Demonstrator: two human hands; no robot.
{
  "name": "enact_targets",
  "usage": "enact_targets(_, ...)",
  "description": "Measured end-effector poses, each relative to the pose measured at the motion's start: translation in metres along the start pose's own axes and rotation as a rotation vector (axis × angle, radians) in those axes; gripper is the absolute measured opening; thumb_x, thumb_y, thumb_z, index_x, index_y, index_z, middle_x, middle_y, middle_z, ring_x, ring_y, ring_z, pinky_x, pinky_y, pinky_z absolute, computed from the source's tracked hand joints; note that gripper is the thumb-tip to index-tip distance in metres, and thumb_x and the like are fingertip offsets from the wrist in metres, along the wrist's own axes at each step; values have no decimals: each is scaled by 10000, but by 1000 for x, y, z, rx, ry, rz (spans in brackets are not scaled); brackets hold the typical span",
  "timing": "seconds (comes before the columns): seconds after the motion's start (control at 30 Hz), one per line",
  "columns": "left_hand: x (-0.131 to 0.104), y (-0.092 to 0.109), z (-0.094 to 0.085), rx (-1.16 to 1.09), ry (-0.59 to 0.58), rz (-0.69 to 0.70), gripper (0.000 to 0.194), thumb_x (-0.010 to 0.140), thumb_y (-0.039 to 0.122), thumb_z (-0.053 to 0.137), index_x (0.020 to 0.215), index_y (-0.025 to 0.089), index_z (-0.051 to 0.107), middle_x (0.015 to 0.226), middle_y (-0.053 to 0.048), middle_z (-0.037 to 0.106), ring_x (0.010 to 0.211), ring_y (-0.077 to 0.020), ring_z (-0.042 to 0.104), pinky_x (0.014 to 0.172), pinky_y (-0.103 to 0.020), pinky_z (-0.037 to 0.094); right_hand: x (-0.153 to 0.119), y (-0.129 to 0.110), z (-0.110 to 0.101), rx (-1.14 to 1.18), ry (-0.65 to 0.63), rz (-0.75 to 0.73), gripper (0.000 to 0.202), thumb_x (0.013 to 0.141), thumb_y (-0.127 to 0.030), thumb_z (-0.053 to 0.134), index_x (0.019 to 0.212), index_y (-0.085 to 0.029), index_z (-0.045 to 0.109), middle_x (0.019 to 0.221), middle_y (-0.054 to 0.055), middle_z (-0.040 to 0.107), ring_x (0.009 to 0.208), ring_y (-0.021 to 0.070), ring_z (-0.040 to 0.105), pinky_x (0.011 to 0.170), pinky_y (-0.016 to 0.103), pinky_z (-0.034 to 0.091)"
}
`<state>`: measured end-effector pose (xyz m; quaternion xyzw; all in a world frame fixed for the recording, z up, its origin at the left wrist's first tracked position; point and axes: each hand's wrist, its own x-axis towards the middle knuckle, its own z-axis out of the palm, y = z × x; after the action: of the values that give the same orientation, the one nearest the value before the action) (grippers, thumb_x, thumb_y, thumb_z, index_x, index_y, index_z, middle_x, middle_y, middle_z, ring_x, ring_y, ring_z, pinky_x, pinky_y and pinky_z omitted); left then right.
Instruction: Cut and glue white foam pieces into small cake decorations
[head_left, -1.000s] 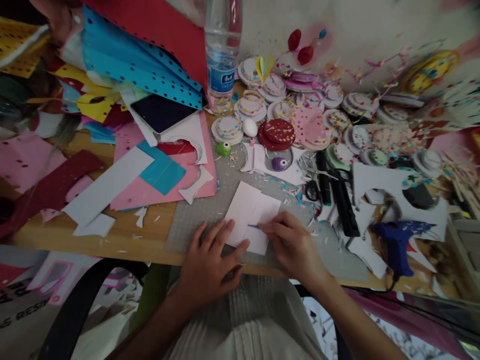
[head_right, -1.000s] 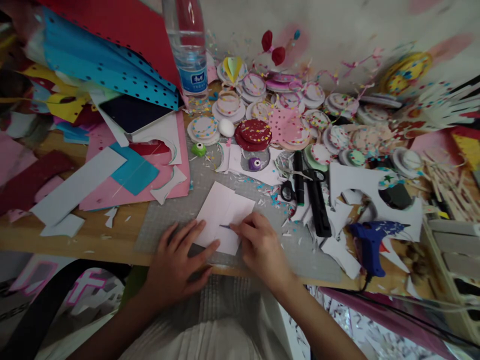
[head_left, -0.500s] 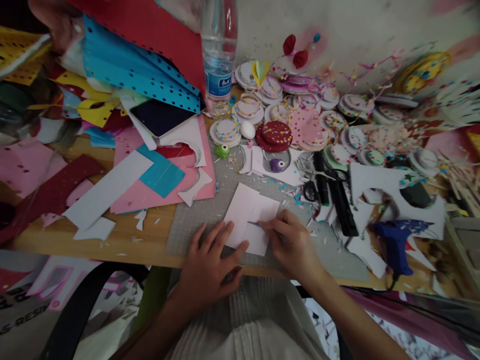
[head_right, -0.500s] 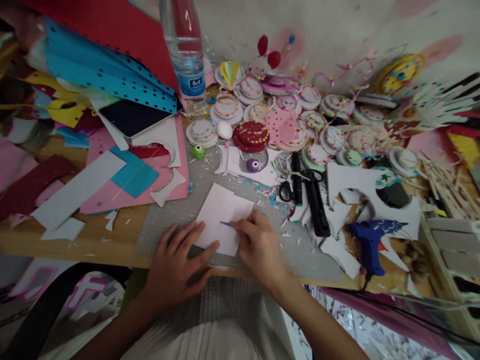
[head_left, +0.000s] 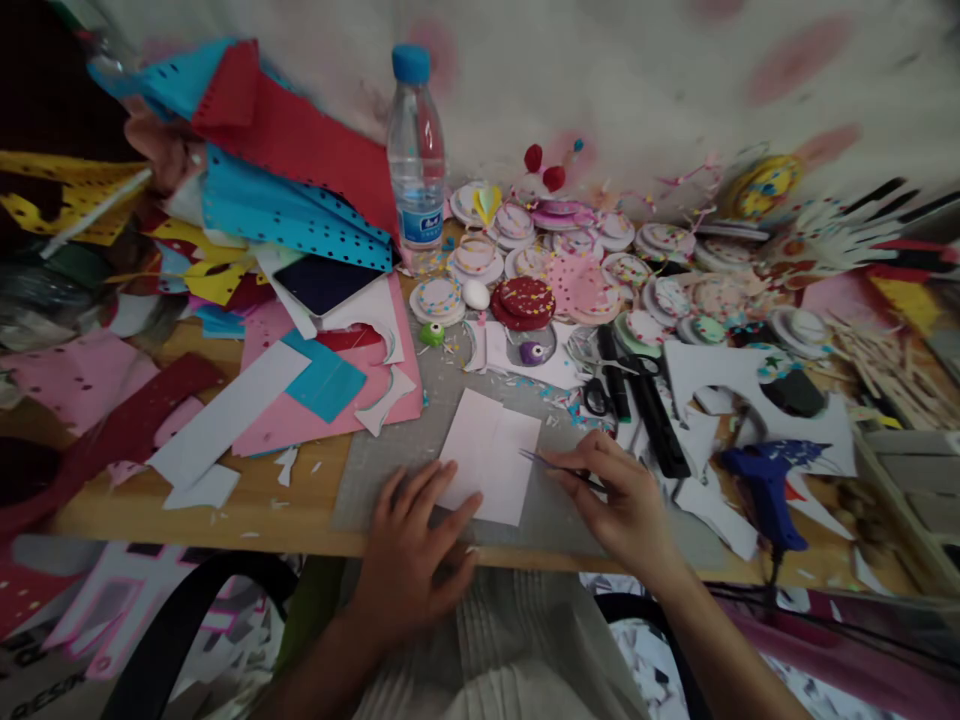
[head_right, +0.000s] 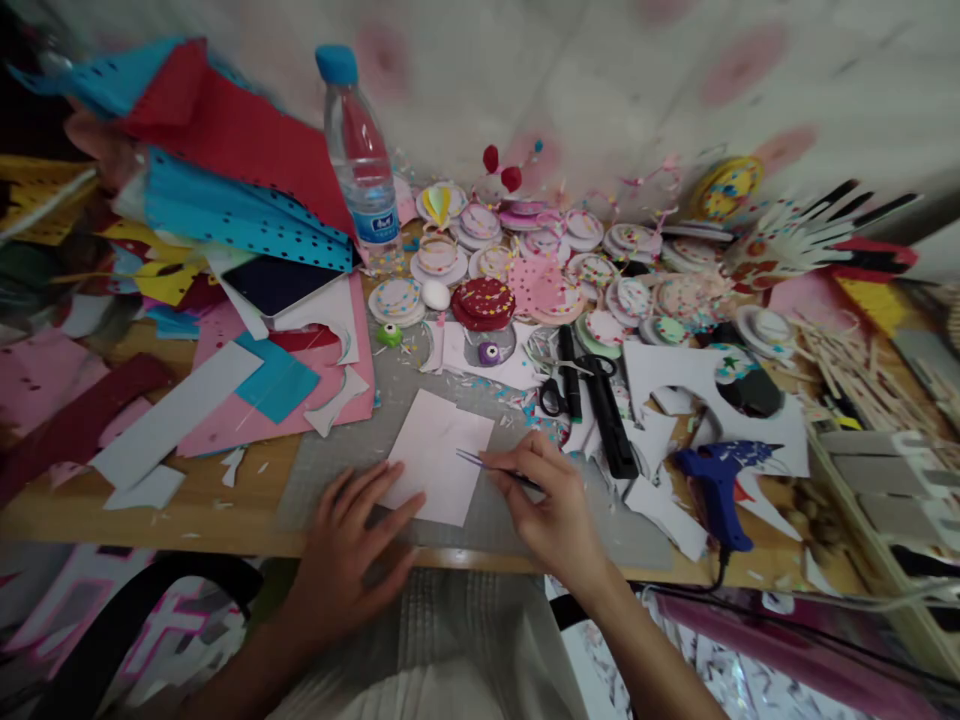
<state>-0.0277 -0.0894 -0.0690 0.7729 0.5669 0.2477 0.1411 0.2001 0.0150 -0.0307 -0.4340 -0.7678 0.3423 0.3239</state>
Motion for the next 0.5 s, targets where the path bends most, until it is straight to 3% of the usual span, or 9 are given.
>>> enact_targets(0.13, 17, 10, -24, -377, 157, -165, 327, 879, 180, 557, 1199, 247, 571, 1179, -80, 616, 1107, -208, 562, 963, -368, 428, -3, -18, -6, 35, 41, -153, 263, 860, -22, 579, 1001, -217, 685, 776, 0, 508, 708, 137, 511, 597, 264, 416)
enact_targets(0.27, 45, 30, -46, -740, 157, -296, 169, 864, 249, 615, 1028, 245, 651, 977, -26, 658, 919, -166, 613, 837, -273, 483, -10, -35, -9, -67, 35, -328, 359, 860, 26, 534, 1100, -213, 654, 820, 20, 515, 769, 150, 519, 637, 280, 428)
enact_targets(0.37, 58, 39, -50, -804, 120, -347, 51, 843, 251, 645, 862, 220, 680, 834, -9, 670, 808, -153, 615, 760, -251, 479, -16, -37, -9, -204, 37, -428, 387, 878, 5, 516, 1184, -203, 627, 855, 47, 563, 811, 176, 523, 676, 313, 432)
enact_targets(0.5, 58, 42, -50, -738, 116, -361, 115, 832, 215, 637, 721, 191, 658, 715, -10, 647, 714, -149, 602, 671, -242, 456, -22, -24, -1, -334, 79, -507, 347, 891, -84, 556, 1191, -232, 648, 786, 36, 605, 747, 179, 532, 648, 309, 427)
